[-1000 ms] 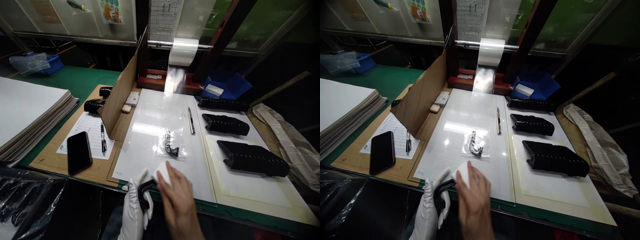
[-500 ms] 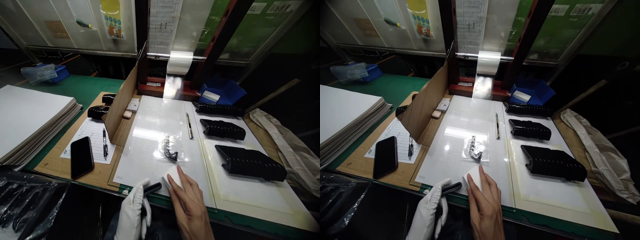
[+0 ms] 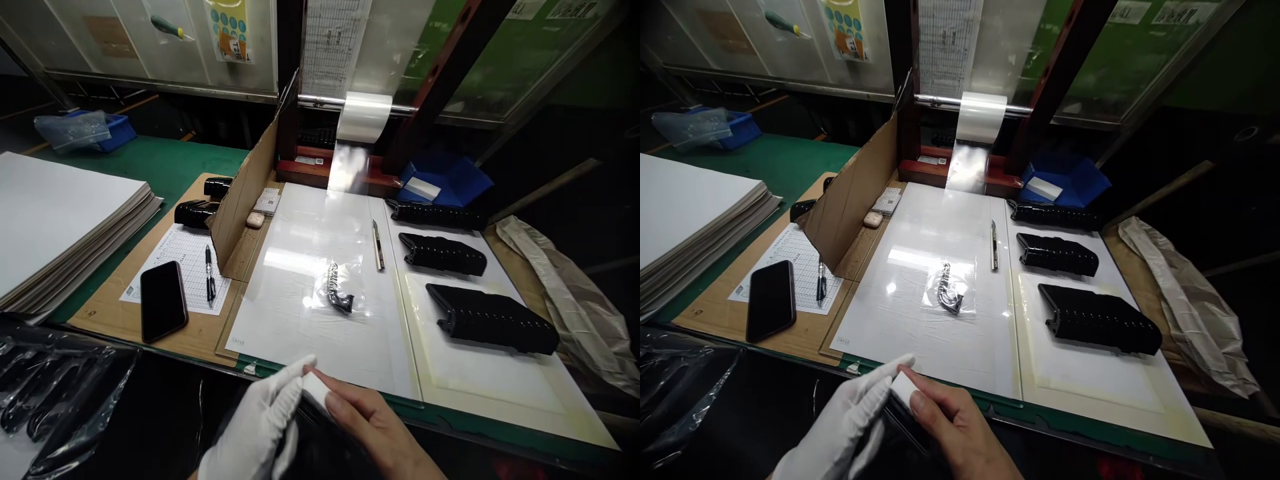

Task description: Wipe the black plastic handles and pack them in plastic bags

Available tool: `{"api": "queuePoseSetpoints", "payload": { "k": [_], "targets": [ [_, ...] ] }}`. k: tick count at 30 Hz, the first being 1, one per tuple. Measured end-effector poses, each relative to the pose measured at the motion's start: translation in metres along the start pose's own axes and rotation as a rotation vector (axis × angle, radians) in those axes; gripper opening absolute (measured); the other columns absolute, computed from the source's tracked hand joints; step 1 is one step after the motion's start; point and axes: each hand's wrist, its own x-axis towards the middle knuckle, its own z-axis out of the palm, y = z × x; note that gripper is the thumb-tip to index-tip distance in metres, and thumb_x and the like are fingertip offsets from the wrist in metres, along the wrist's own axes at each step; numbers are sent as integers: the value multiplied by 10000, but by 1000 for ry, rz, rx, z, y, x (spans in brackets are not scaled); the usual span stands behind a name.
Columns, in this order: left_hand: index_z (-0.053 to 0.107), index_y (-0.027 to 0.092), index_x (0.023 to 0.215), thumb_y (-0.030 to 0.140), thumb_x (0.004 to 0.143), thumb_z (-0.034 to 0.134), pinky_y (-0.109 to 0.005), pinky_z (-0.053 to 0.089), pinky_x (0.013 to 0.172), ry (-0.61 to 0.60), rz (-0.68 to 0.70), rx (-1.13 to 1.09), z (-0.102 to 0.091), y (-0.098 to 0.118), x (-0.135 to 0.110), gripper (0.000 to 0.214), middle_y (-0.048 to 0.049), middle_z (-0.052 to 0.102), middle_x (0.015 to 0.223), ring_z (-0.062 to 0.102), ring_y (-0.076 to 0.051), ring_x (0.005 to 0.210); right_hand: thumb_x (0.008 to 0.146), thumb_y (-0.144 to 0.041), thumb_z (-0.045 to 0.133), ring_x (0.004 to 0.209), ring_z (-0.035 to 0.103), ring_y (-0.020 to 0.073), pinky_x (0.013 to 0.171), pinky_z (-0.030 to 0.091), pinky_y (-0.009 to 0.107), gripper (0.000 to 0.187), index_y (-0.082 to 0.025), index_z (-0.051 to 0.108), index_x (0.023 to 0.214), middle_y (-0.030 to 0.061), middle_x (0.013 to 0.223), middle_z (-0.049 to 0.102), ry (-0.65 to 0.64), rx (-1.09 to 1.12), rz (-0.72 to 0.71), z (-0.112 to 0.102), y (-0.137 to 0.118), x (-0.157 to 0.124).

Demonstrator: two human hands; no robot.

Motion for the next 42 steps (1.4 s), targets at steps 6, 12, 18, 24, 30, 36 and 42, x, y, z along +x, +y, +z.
{"api": "queuePoseSetpoints", "payload": {
  "k": [6, 12, 18, 24, 30, 36, 42],
  "targets": [
    [702, 150, 1276, 608, 784, 701, -223, 371, 366, -63, -15, 46, -3, -3, 5, 672, 52, 444, 329, 487, -155, 341, 959, -543, 589, 1376, 483, 284, 1180, 314, 496, 440, -320, 625, 1336, 26, 1415, 579, 18, -30, -6, -7, -11, 2],
    [638, 166, 1248, 685, 839, 587, -174, 210, 284, 178, -41, -216, 20, -14, 7, 663, 108, 379, 401, 251, -68, 272, 992, -509, 536, 1435, 387, 313, 1151, 336, 562, 476, -309, 541, 1424, 58, 1520, 457, 571, -304, -266, 26, 30, 17],
    [644, 148, 691, 714, 866, 544, -208, 350, 340, -65, -145, -191, 23, -29, 14, 601, 27, 444, 355, 413, -99, 308, 1002, -246, 550, 1419, 438, 294, 1049, 523, 528, 485, -332, 478, 1473, 82, 1554, 433, 601, -855, -613, 21, 36, 26],
    [648, 172, 1136, 419, 986, 582, -338, 602, 712, -27, -43, -143, 25, -47, 21, 296, -65, 701, 1048, 682, -165, 816, 932, -47, 495, 1265, 513, 278, 889, 580, 459, 526, -282, 565, 1396, 97, 1469, 519, 472, -1197, -798, -3, 21, 25],
    [738, 215, 1012, 399, 801, 788, -347, 625, 814, 60, 98, -76, 11, -49, 10, 284, -116, 734, 1127, 671, -272, 1096, 916, -44, 492, 1216, 507, 287, 868, 563, 463, 530, -282, 566, 1384, 95, 1451, 521, 440, -1227, -789, 0, 24, 27],
    [764, 227, 917, 384, 671, 836, -246, 578, 487, 102, 102, -30, 7, -50, 8, 300, -132, 787, 917, 746, -320, 932, 917, -48, 477, 1224, 493, 295, 889, 553, 493, 527, -292, 572, 1374, 85, 1484, 494, 374, -1205, -784, -1, 20, 25],
    [754, 199, 1024, 447, 768, 771, -215, 389, 288, -22, -9, -56, 6, -57, 8, 357, 16, 536, 377, 551, -170, 329, 936, -72, 499, 1221, 476, 293, 889, 563, 479, 504, -296, 564, 1383, 69, 1491, 497, 368, -1190, -722, -6, 19, 23]
  ]
}}
